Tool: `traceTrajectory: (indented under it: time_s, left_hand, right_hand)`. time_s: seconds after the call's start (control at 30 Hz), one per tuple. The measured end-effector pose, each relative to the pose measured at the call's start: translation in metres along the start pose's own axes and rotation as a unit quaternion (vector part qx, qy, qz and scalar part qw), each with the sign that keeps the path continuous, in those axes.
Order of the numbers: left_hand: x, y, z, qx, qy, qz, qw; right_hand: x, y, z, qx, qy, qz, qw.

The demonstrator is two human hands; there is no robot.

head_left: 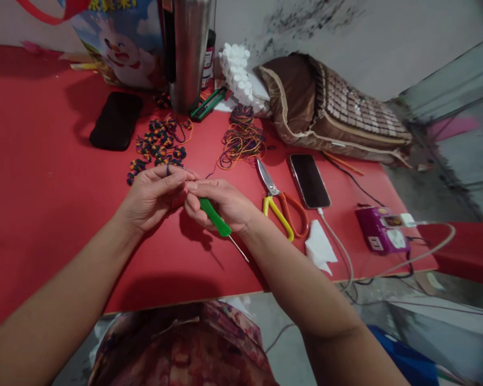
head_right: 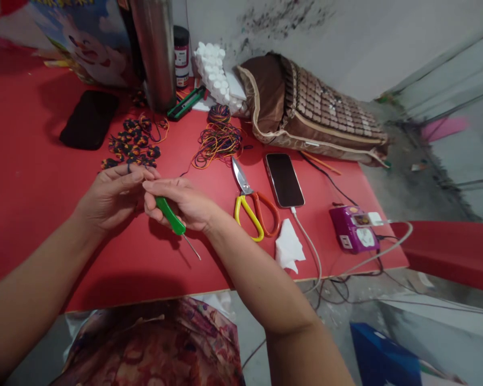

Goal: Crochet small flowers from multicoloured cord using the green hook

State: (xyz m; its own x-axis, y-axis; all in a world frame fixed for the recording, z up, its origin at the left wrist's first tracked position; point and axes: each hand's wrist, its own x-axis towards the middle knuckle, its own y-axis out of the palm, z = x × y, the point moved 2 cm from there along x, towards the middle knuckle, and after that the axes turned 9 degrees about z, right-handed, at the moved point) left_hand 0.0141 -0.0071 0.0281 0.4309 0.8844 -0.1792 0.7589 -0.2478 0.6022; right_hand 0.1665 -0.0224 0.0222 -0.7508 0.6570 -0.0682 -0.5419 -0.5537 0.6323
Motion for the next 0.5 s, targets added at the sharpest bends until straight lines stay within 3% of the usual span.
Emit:
traceTrajectory:
  time_s: [0.3,0.5]
  left_hand:
    - [0.007,-0.009,0.002,0.001,0.017,0.010,1.000]
    - [0.015,-0.017,-0.003,-0.046,0.051,-0.061,0.996]
  right_hand:
    - [0.001,-0.004,0.005,0.018,0.012,-0.006,1.000]
    - [0.001,-0.005,0.004,-0.006,-0.084,-0.076,0.994]
